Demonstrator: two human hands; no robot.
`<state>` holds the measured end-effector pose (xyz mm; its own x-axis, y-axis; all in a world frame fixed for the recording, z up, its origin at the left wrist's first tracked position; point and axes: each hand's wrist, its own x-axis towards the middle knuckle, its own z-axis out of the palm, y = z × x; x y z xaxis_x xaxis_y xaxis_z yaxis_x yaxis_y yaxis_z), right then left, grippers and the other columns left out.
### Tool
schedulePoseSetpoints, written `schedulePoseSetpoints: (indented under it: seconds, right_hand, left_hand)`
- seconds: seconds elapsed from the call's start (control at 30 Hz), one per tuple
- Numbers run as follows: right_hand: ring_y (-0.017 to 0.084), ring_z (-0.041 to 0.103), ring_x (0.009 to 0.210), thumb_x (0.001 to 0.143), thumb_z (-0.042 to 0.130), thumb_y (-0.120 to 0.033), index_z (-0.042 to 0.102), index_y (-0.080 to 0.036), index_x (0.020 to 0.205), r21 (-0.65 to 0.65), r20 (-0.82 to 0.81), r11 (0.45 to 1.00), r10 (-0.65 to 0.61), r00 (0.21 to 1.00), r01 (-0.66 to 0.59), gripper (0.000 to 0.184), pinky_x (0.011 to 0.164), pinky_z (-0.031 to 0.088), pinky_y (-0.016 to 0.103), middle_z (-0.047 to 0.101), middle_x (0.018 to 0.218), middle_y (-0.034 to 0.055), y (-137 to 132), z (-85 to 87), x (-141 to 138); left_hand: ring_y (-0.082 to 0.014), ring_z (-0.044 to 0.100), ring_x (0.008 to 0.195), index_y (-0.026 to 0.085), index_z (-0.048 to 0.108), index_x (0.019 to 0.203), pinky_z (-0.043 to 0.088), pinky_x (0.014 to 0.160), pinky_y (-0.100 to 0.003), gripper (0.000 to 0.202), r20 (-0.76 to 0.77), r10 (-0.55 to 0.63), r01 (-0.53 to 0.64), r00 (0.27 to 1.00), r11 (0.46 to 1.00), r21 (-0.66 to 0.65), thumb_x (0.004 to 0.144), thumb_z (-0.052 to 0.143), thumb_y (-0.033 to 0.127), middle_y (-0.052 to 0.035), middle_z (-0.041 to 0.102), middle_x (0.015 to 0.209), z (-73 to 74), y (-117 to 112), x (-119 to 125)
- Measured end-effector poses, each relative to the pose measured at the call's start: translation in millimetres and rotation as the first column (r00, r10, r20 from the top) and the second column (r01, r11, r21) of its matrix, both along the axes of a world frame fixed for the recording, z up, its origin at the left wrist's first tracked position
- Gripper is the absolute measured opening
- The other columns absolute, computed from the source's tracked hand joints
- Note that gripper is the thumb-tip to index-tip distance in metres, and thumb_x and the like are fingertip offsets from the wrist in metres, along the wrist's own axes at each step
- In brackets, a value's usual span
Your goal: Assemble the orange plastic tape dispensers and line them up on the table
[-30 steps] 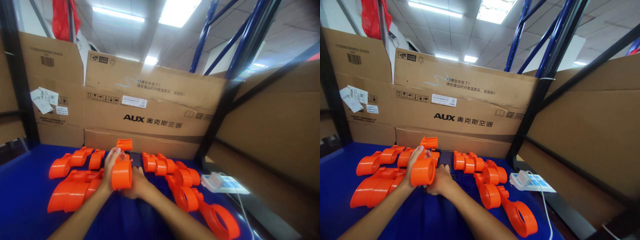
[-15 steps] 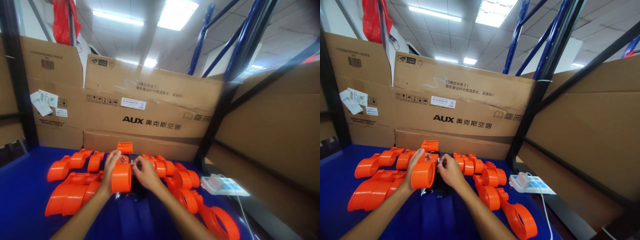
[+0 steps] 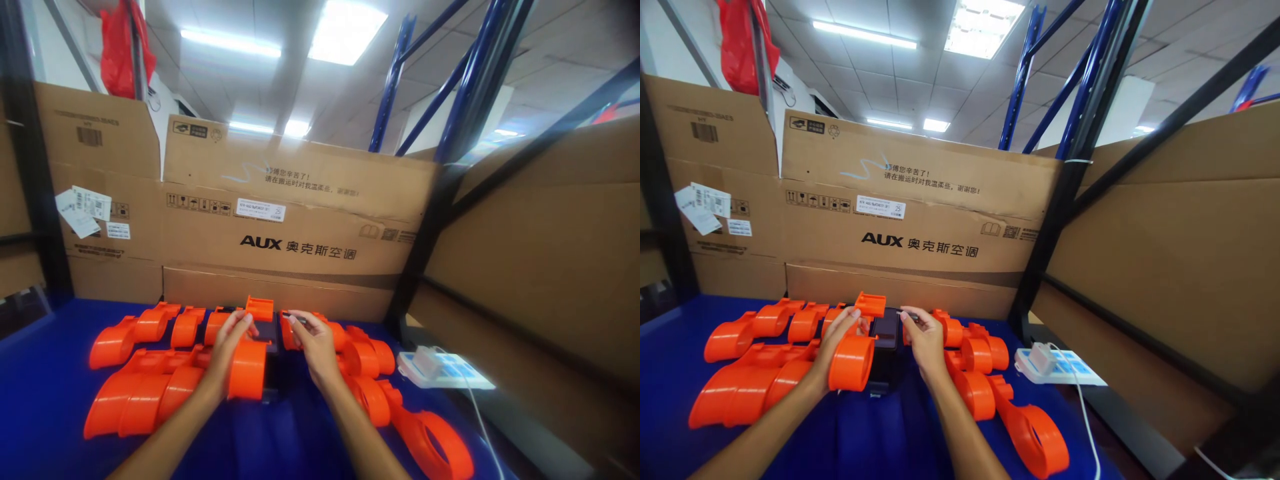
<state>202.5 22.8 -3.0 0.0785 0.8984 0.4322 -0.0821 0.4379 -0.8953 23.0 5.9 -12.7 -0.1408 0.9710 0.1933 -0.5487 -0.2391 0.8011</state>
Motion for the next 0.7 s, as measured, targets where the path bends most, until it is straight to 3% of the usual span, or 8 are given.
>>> schedulePoseSetpoints:
  seconds: [0.13, 0.33, 0.53, 0.7]
  right_hand:
    - [0.010, 0.046, 0.049, 0.077, 0.075, -0.039, 0.074, -0.017, 0.103, 0.010, -0.004, 1.000, 0.029, 1.000, -0.029, 0.034, 0.043, 0.034, 0.021, 0.059, 0.059, -0.0018, -6, -2.6, 0]
    - [0.011, 0.053, 0.055, 0.081, 0.071, -0.036, 0.074, -0.019, 0.102, 0.100, -0.046, 0.990, 0.109, 0.993, -0.104, 0.028, 0.051, 0.045, 0.024, 0.065, 0.074, 0.0019, -11, -0.4, 2]
    - [0.013, 0.059, 0.060, 0.080, 0.074, -0.034, 0.063, -0.022, 0.117, 0.143, -0.119, 0.989, 0.052, 0.992, -0.035, 0.041, 0.052, 0.050, 0.025, 0.066, 0.079, 0.0009, -11, 0.3, -1]
    - [0.012, 0.057, 0.058, 0.081, 0.073, -0.035, 0.067, -0.020, 0.104, 0.156, -0.070, 0.988, 0.006, 0.998, 0.005, 0.028, 0.057, 0.050, 0.024, 0.065, 0.072, 0.0000, -9, -1.0, 1]
  left_hand:
    - [-0.0148, 0.059, 0.057, 0.018, 0.064, 0.079, 0.045, 0.059, -0.026, 0.040, -0.091, -0.005, 0.004, 0.996, 1.000, -0.016, 0.064, 0.080, 0.051, 0.0003, 0.065, 0.065, -3.1, 1, 2]
    - [-0.0155, 0.059, 0.057, 0.017, 0.063, 0.080, 0.043, 0.058, -0.026, 0.042, -0.126, -0.024, 0.024, 0.992, 1.000, -0.001, 0.065, 0.079, 0.053, -0.0008, 0.066, 0.065, -4.2, -3, 6]
    - [-0.0165, 0.061, 0.057, 0.016, 0.064, 0.095, 0.041, 0.057, -0.026, 0.049, -0.140, -0.046, 0.043, 0.989, 0.999, -0.025, 0.065, 0.079, 0.052, -0.0020, 0.069, 0.069, -6.2, -8, 9]
    - [-0.0164, 0.060, 0.059, 0.017, 0.062, 0.112, 0.041, 0.057, -0.026, 0.057, -0.158, -0.067, 0.067, 0.985, 0.998, -0.005, 0.069, 0.077, 0.050, -0.0020, 0.069, 0.072, -12.0, -6, 9]
